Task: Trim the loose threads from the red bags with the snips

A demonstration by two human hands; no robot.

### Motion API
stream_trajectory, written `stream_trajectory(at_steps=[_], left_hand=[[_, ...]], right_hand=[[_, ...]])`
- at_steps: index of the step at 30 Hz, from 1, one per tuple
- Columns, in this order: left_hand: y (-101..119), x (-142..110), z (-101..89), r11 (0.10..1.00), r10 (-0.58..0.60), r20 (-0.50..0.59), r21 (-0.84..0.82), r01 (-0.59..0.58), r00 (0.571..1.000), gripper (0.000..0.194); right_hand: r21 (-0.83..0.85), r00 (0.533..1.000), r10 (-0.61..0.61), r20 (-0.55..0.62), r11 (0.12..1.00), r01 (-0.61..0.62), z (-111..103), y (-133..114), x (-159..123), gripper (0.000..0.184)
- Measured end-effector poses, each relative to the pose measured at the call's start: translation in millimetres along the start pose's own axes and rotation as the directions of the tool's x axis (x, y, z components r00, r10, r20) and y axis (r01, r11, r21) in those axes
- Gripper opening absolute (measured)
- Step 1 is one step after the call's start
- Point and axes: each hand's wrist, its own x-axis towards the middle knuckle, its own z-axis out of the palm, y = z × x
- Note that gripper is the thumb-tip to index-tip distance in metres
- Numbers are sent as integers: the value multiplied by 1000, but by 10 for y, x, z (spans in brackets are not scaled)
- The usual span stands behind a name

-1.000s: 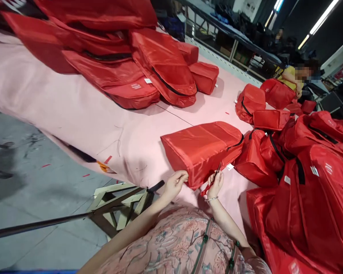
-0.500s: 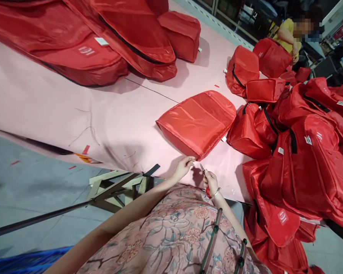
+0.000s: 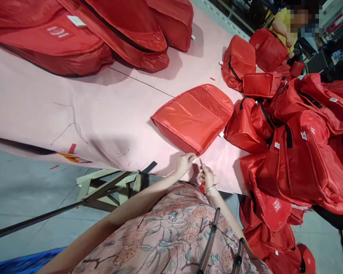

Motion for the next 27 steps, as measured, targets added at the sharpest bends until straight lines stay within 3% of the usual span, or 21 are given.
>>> stream_trajectory(at_steps=[6, 13, 18, 22, 27], left_hand=[[-18, 0, -109, 996, -51, 31, -71, 53, 998, 22], [126, -25, -65, 981, -70, 69, -178, 81, 995, 24], [138, -2, -65, 988, -88, 53, -124, 94, 995, 21], [129, 13, -82, 996, -41, 51, -82, 45, 998, 20], [117, 13, -73, 998, -34, 39, -51, 36, 999, 17]], right_hand=[[73, 999, 52, 0, 996, -52, 100, 54, 50, 36], [137, 997, 66, -34, 989, -60, 113, 115, 143, 43], [188, 997, 59, -46, 981, -50, 76, 154, 128, 48], [199, 997, 71, 31, 977, -76, 90, 148, 135, 47], [186, 999, 20, 29, 982, -25, 130, 138, 197, 47]])
